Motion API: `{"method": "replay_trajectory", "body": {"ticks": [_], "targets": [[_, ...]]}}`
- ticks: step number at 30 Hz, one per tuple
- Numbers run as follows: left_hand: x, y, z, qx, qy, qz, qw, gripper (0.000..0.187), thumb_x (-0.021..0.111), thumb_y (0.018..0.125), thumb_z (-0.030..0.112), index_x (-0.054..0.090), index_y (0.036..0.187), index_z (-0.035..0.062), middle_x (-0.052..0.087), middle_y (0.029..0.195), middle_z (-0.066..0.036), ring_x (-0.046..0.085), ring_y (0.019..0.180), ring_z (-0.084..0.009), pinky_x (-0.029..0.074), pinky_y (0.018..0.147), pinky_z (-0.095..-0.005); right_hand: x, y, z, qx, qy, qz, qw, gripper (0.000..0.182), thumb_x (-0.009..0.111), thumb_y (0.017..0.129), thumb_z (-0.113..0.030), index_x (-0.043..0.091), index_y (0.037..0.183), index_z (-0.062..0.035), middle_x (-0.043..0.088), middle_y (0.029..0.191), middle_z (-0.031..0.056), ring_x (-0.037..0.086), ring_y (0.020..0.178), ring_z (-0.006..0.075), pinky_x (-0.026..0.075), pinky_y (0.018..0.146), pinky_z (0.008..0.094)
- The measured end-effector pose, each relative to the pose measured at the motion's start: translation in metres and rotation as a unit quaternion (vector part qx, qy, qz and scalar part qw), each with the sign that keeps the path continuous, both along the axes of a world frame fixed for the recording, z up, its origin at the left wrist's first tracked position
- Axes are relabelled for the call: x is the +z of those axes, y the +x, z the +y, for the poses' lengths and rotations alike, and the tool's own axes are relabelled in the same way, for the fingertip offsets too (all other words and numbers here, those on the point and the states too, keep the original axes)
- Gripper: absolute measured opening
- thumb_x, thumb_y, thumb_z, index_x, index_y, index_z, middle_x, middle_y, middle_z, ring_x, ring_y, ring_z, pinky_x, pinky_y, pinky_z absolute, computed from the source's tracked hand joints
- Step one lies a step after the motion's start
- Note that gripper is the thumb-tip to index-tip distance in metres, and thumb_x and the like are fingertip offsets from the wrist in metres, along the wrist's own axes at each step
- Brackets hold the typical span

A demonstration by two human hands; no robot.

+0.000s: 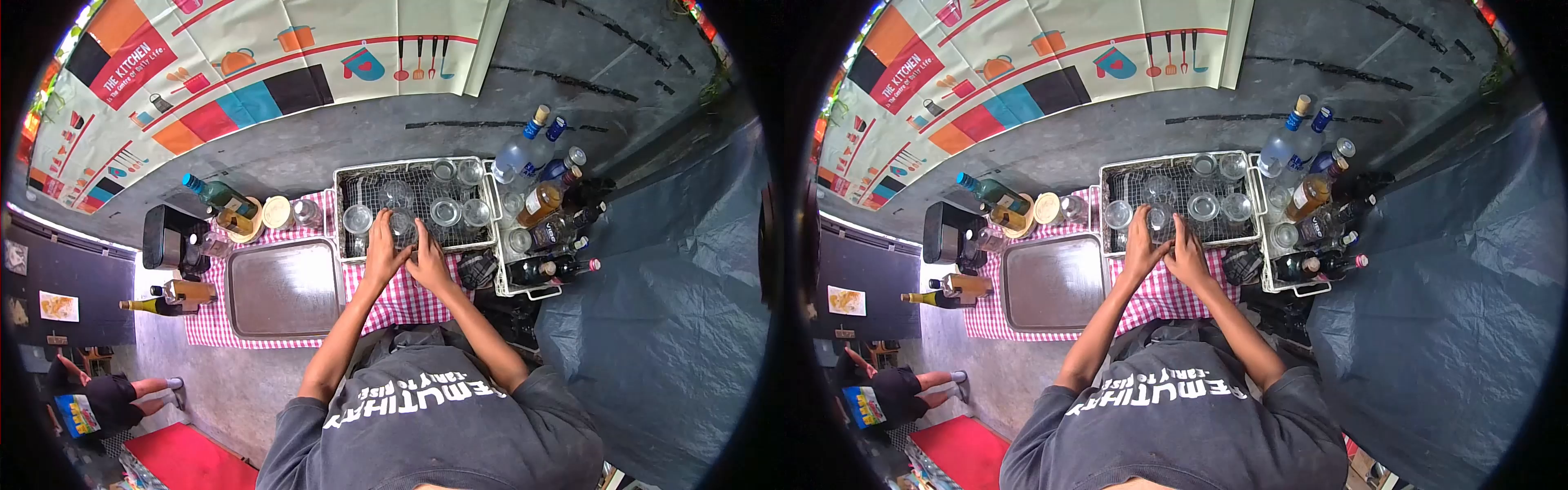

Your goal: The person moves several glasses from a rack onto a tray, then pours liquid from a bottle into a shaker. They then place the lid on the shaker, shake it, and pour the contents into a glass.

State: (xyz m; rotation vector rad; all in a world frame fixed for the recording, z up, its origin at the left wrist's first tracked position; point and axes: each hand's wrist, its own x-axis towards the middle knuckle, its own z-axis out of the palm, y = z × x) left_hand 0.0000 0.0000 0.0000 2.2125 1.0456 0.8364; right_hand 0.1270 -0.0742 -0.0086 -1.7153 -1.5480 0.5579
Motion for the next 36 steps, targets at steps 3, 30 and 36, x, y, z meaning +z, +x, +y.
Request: {"method": "replay_trajectory", "body": {"ticks": [3, 30, 36], "targets": [[0.020, 0.001, -0.010, 0.011, 0.013, -0.040, 0.999, 0.088, 0.077, 0.066, 0.011, 0.030, 0.139, 0.0008, 0.032, 0.141, -0.026, 0.034, 0.130, -0.0433, 0.031, 0.107, -0.0473, 0.017, -0.001, -0.009, -0.002, 0.068, -0.031, 0.997, 0.081, 0.063, 0.075, -0.006, 0.019, 0.144, 0.0008, 0.032, 0.143, 0.0257, 0.035, 0.132, 0.0421, 0.032, 0.108, 0.0461], [0.061, -0.161, -0.026, -0.073, -0.365, -0.285, 0.883, 0.065, 0.070, 0.083, 0.020, 0.039, 0.134, -0.0030, 0.052, 0.127, -0.016, 0.053, 0.114, -0.0229, 0.044, 0.096, -0.0353, 0.037, -0.154, -0.045, -0.082, 0.087, 0.292, 0.949, 0.100, 0.085, 0.066, -0.030, 0.024, 0.140, -0.0010, 0.041, 0.135, 0.0194, 0.044, 0.126, 0.0290, 0.039, 0.103, 0.0413], [0.027, -0.208, -0.013, -0.098, -0.486, -0.226, 0.839, 0.056, 0.053, 0.094, 0.034, 0.038, 0.137, 0.0011, 0.050, 0.126, -0.017, 0.054, 0.111, -0.0226, 0.045, 0.089, -0.0330, 0.029, -0.216, -0.047, -0.142, 0.103, 0.354, 0.919, 0.099, 0.085, 0.066, -0.023, 0.023, 0.142, -0.0047, 0.037, 0.137, 0.0179, 0.042, 0.127, 0.0292, 0.041, 0.102, 0.0431]]}}
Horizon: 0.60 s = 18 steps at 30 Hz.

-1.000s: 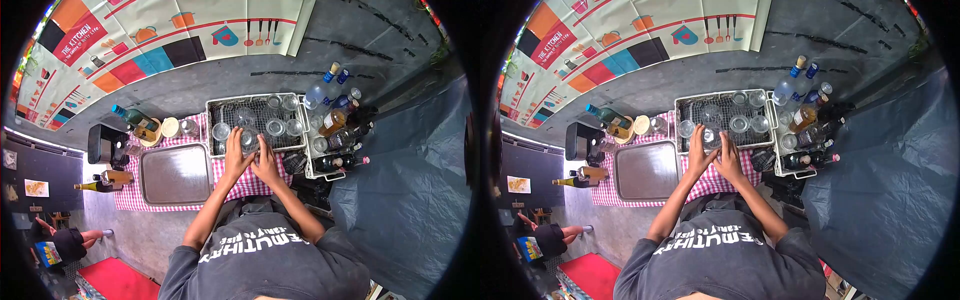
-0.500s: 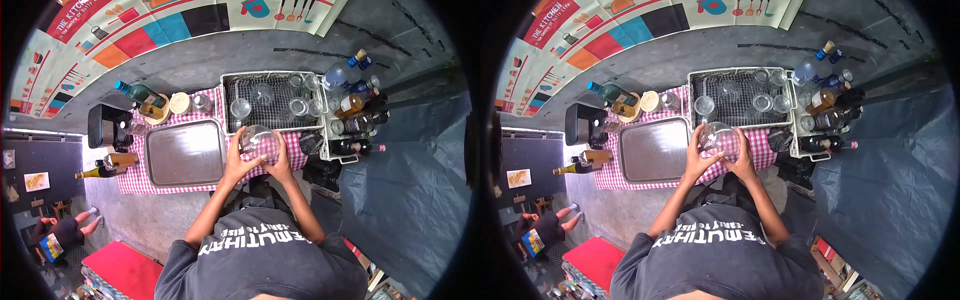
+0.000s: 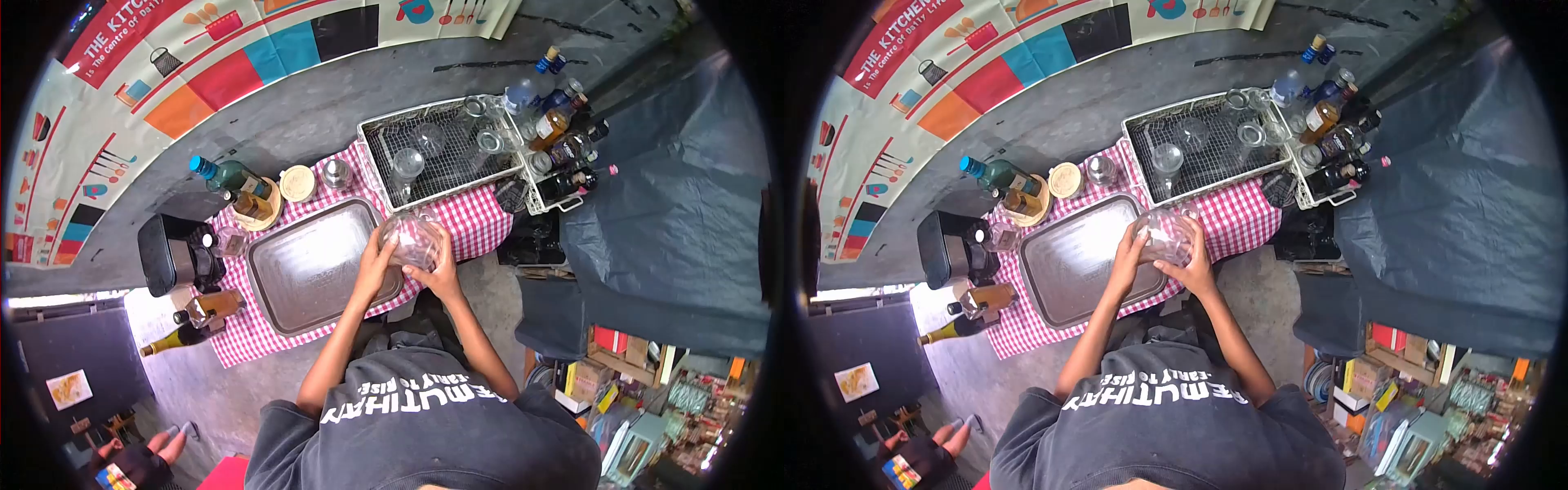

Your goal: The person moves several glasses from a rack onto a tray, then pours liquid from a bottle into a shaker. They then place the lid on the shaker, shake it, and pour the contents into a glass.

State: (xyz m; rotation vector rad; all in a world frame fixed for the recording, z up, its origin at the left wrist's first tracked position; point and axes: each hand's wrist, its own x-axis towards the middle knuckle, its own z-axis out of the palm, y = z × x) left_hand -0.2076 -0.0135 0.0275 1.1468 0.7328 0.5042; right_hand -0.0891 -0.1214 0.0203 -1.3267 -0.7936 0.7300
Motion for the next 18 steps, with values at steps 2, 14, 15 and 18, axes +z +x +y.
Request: {"method": "replay_trajectory", "body": {"ticks": [2, 14, 15, 18], "targets": [[0.005, -0.008, 0.002, -0.026, -0.022, 0.027, 0.999, 0.062, 0.042, 0.096, 0.050, 0.038, 0.137, 0.0048, 0.054, 0.117, -0.019, 0.063, 0.096, -0.0255, 0.053, 0.077, -0.0331, 0.000, -0.012, -0.003, -0.012, -0.004, -0.008, 1.000, 0.099, 0.084, 0.067, -0.023, 0.023, 0.142, -0.0044, 0.037, 0.137, 0.0179, 0.042, 0.127, 0.0294, 0.041, 0.101, 0.0428], [-0.031, -0.036, -0.025, -0.176, -0.244, 0.045, 0.953, 0.079, 0.028, 0.092, 0.067, 0.039, 0.138, 0.0046, 0.055, 0.125, -0.016, 0.059, 0.106, -0.0260, 0.051, 0.086, -0.0392, -0.004, -0.041, -0.043, -0.009, 0.017, 0.077, 0.997, 0.096, 0.082, 0.067, -0.014, 0.023, 0.141, -0.0047, 0.036, 0.137, 0.0159, 0.038, 0.131, 0.0285, 0.039, 0.104, 0.0413], [-0.028, -0.039, -0.031, -0.176, -0.224, 0.084, 0.955, 0.080, 0.027, 0.092, 0.069, 0.040, 0.138, 0.0046, 0.055, 0.126, -0.016, 0.057, 0.110, -0.0259, 0.048, 0.091, -0.0414, -0.007, -0.041, -0.048, -0.004, 0.005, 0.087, 0.996, 0.095, 0.082, 0.067, -0.013, 0.023, 0.141, -0.0042, 0.034, 0.138, 0.0161, 0.036, 0.132, 0.0296, 0.039, 0.105, 0.0411], [-0.023, -0.045, -0.046, -0.142, -0.156, 0.114, 0.971, 0.075, 0.028, 0.094, 0.064, 0.042, 0.137, 0.0047, 0.055, 0.125, -0.015, 0.051, 0.116, -0.0260, 0.041, 0.097, -0.0424, -0.021, -0.053, -0.061, -0.013, 0.010, 0.099, 0.995, 0.093, 0.081, 0.067, -0.010, 0.024, 0.140, -0.0034, 0.037, 0.136, 0.0137, 0.039, 0.130, 0.0275, 0.042, 0.102, 0.0389]]}}
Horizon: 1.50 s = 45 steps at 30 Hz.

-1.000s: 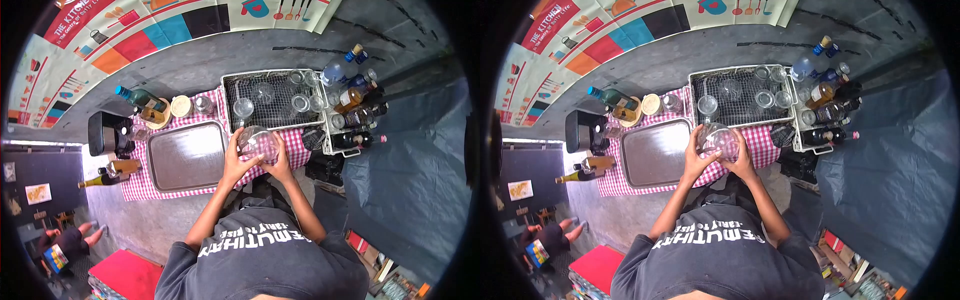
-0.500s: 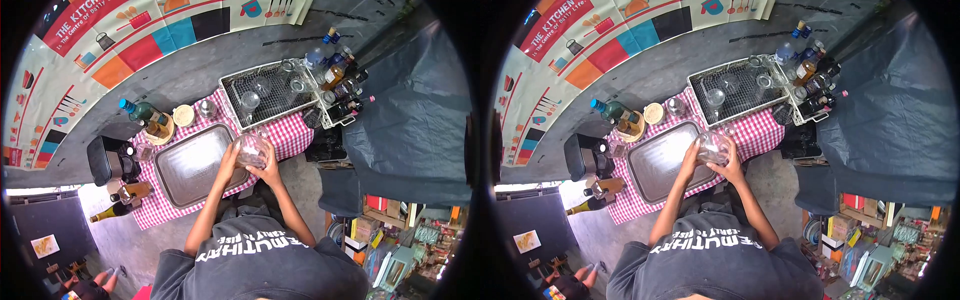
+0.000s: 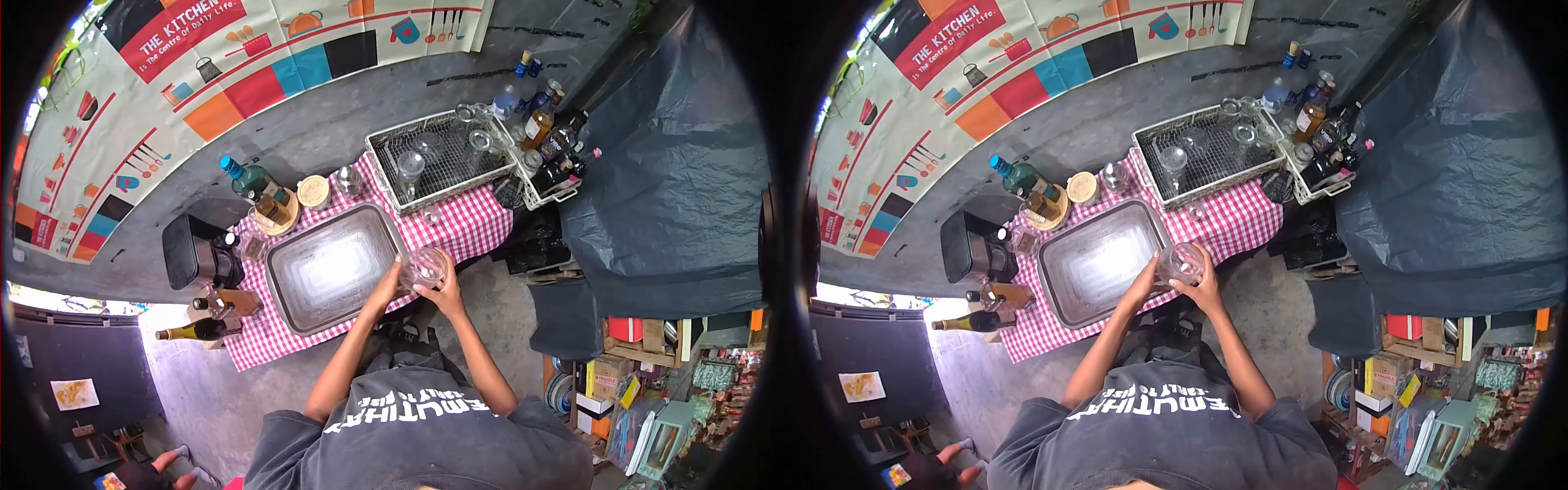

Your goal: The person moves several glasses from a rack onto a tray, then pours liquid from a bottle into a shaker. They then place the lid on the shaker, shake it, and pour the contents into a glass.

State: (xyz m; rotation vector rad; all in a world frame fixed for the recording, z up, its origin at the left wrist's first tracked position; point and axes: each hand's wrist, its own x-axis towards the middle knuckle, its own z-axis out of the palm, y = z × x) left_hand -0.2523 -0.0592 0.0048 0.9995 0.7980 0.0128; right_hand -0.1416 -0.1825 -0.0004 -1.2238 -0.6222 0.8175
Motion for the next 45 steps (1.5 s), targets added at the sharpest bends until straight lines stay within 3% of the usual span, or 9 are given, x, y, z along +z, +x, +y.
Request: {"method": "replay_trajectory", "body": {"ticks": [3, 7, 9, 15, 18, 21, 26, 37, 45], "targets": [[-0.003, -0.006, -0.014, 0.054, 0.043, -0.002, 0.998, 0.057, 0.037, 0.098, 0.049, 0.047, 0.130, 0.0020, 0.057, 0.119, -0.014, 0.054, 0.112, -0.0238, 0.044, 0.095, -0.0380, -0.014, -0.015, -0.017, -0.004, -0.049, 0.007, 0.999, 0.091, 0.081, 0.067, -0.008, 0.026, 0.140, -0.0049, 0.039, 0.135, 0.0132, 0.041, 0.128, 0.0268, 0.046, 0.098, 0.0380], [-0.045, -0.025, -0.020, -0.006, 0.115, -0.015, 0.993, 0.046, 0.034, 0.102, 0.039, 0.050, 0.126, 0.0035, 0.055, 0.121, -0.009, 0.053, 0.110, -0.0196, 0.042, 0.094, -0.0330, -0.024, -0.045, -0.032, -0.052, -0.086, 0.065, 0.993, 0.090, 0.081, 0.067, -0.009, 0.029, 0.140, -0.0086, 0.038, 0.138, 0.0136, 0.041, 0.127, 0.0281, 0.047, 0.097, 0.0397], [-0.050, -0.037, -0.034, -0.005, 0.189, -0.030, 0.982, 0.050, 0.033, 0.102, 0.040, 0.049, 0.129, 0.0012, 0.053, 0.127, -0.011, 0.050, 0.116, -0.0206, 0.037, 0.100, -0.0321, -0.027, -0.052, -0.041, -0.037, -0.112, 0.048, 0.992, 0.088, 0.082, 0.068, -0.010, 0.029, 0.138, -0.0054, 0.040, 0.135, 0.0130, 0.044, 0.125, 0.0262, 0.048, 0.095, 0.0368], [-0.013, -0.073, -0.056, 0.007, 0.057, -0.033, 0.998, 0.078, 0.035, 0.097, 0.055, 0.016, 0.148, 0.0001, 0.023, 0.151, -0.018, 0.026, 0.137, -0.0271, 0.028, 0.109, -0.0369, -0.040, -0.059, -0.051, 0.038, -0.151, 0.018, 0.988, 0.090, 0.083, 0.065, -0.010, 0.031, 0.139, -0.0086, 0.041, 0.137, 0.0140, 0.042, 0.125, 0.0304, 0.050, 0.089, 0.0383], [-0.033, -0.095, -0.051, -0.029, 0.118, -0.061, 0.991, 0.091, 0.051, 0.088, 0.058, 0.011, 0.149, 0.0019, 0.017, 0.152, -0.021, 0.019, 0.141, -0.0299, 0.022, 0.112, -0.0400, -0.042, -0.062, -0.046, 0.095, -0.184, -0.061, 0.976, 0.086, 0.084, 0.065, -0.013, 0.036, 0.136, -0.0072, 0.046, 0.131, 0.0115, 0.048, 0.119, 0.0243, 0.047, 0.094, 0.0360], [-0.023, -0.118, -0.040, -0.055, 0.085, -0.098, 0.990, 0.093, 0.056, 0.086, 0.055, 0.011, 0.149, 0.0035, 0.016, 0.152, -0.022, 0.018, 0.142, -0.0304, 0.021, 0.112, -0.0394, -0.035, -0.070, -0.033, 0.132, -0.181, -0.046, 0.973, 0.086, 0.084, 0.065, -0.014, 0.036, 0.136, -0.0061, 0.047, 0.130, 0.0108, 0.048, 0.117, 0.0226, 0.045, 0.095, 0.0353], [-0.035, -0.163, -0.005, -0.079, 0.087, -0.166, 0.979, 0.101, 0.075, 0.072, 0.017, 0.012, 0.150, 0.0063, 0.027, 0.149, -0.019, 0.028, 0.137, -0.0291, 0.024, 0.111, -0.0380, -0.013, -0.099, -0.003, 0.151, -0.176, -0.014, 0.973, 0.089, 0.084, 0.066, -0.014, 0.034, 0.138, -0.0054, 0.048, 0.129, 0.0112, 0.048, 0.118, 0.0235, 0.042, 0.098, 0.0366], [-0.029, -0.228, 0.083, -0.050, 0.195, -0.126, 0.971, 0.094, 0.079, 0.066, 0.011, 0.024, 0.143, 0.0025, 0.042, 0.136, -0.020, 0.040, 0.129, -0.0279, 0.033, 0.106, -0.0350, -0.030, -0.186, 0.093, 0.134, -0.170, 0.003, 0.976, 0.091, 0.083, 0.066, -0.011, 0.031, 0.140, -0.0059, 0.047, 0.131, 0.0142, 0.046, 0.120, 0.0246, 0.041, 0.099, 0.0380], [-0.063, -0.248, 0.119, 0.023, 0.334, -0.110, 0.936, 0.090, 0.076, 0.064, 0.006, 0.027, 0.139, 0.0013, 0.043, 0.133, -0.022, 0.041, 0.128, -0.0356, 0.033, 0.107, -0.0382, -0.029, -0.206, 0.141, 0.138, -0.253, -0.257, 0.923, 0.095, 0.083, 0.065, -0.029, 0.032, 0.141, -0.0054, 0.045, 0.133, 0.0215, 0.043, 0.126, 0.0340, 0.036, 0.104, 0.0419]]}}
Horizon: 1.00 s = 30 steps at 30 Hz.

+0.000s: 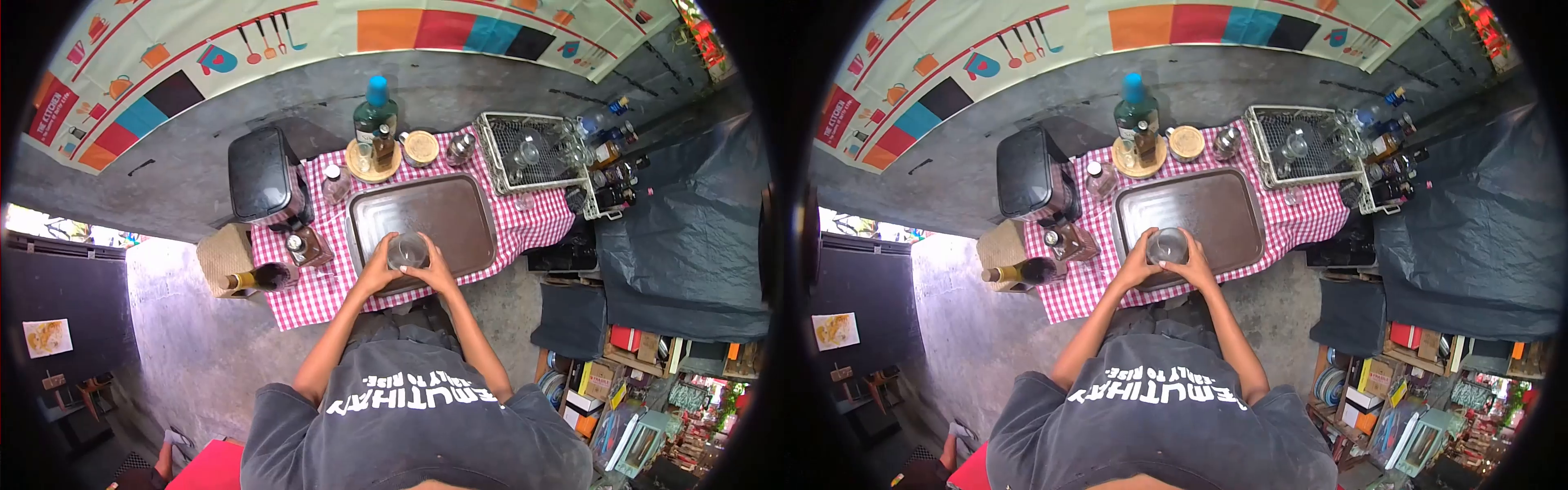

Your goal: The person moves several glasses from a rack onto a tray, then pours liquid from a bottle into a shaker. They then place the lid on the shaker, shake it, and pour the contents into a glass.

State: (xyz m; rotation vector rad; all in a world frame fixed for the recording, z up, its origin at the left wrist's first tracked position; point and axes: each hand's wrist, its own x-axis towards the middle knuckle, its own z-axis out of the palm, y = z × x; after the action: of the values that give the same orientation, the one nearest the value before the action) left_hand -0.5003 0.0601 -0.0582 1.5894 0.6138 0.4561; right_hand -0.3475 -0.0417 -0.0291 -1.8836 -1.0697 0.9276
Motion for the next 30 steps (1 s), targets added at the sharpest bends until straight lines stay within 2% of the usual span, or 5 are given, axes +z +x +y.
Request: {"method": "replay_trajectory", "body": {"ticks": [7, 9, 12, 21, 30], "targets": [[-0.018, -0.003, 0.019, 0.078, 0.042, -0.001, 0.996, 0.084, 0.071, 0.066, 0.002, 0.027, 0.138, 0.0001, 0.040, 0.135, -0.023, 0.037, 0.130, -0.0367, 0.031, 0.108, -0.0397, -0.035, 0.006, 0.044, 0.053, -0.010, 0.008, 0.998, 0.102, 0.085, 0.061, -0.031, 0.028, 0.141, -0.0026, 0.041, 0.134, 0.0264, 0.042, 0.126, 0.0385, 0.036, 0.104, 0.0437], [-0.019, -0.004, 0.024, 0.112, 0.100, 0.006, 0.989, 0.085, 0.071, 0.066, 0.002, 0.028, 0.139, 0.0001, 0.038, 0.136, -0.023, 0.036, 0.131, -0.0380, 0.031, 0.108, -0.0401, -0.043, 0.005, 0.058, 0.080, 0.059, -0.017, 0.995, 0.093, 0.081, 0.064, -0.024, 0.031, 0.138, -0.0020, 0.046, 0.130, 0.0236, 0.044, 0.125, 0.0326, 0.036, 0.104, 0.0399], [-0.030, -0.001, 0.031, 0.146, 0.137, 0.018, 0.980, 0.086, 0.071, 0.065, -0.002, 0.029, 0.140, 0.0012, 0.031, 0.141, -0.021, 0.034, 0.132, -0.0375, 0.032, 0.108, -0.0405, -0.046, 0.006, 0.077, 0.070, 0.022, -0.013, 0.997, 0.091, 0.080, 0.062, -0.020, 0.030, 0.136, -0.0010, 0.047, 0.128, 0.0236, 0.046, 0.124, 0.0317, 0.036, 0.104, 0.0389], [-0.044, 0.007, 0.050, 0.144, 0.120, 0.053, 0.981, 0.090, 0.074, 0.064, 0.002, 0.026, 0.141, 0.0023, 0.039, 0.138, -0.023, 0.039, 0.130, -0.0374, 0.035, 0.106, -0.0403, -0.061, -0.003, 0.096, -0.001, 0.039, -0.013, 0.999, 0.092, 0.079, 0.060, -0.016, 0.026, 0.134, -0.0043, 0.049, 0.124, 0.0240, 0.052, 0.117, 0.0363, 0.040, 0.099, 0.0410], [-0.057, -0.003, 0.038, 0.086, 0.120, 0.088, 0.985, 0.091, 0.077, 0.064, 0.004, 0.024, 0.139, -0.0003, 0.037, 0.136, -0.025, 0.037, 0.129, -0.0398, 0.033, 0.107, -0.0407, -0.066, -0.012, 0.069, -0.002, 0.051, -0.001, 0.999, 0.089, 0.079, 0.059, -0.014, 0.029, 0.133, -0.0041, 0.047, 0.128, 0.0241, 0.045, 0.123, 0.0379, 0.037, 0.102, 0.0424]]}}
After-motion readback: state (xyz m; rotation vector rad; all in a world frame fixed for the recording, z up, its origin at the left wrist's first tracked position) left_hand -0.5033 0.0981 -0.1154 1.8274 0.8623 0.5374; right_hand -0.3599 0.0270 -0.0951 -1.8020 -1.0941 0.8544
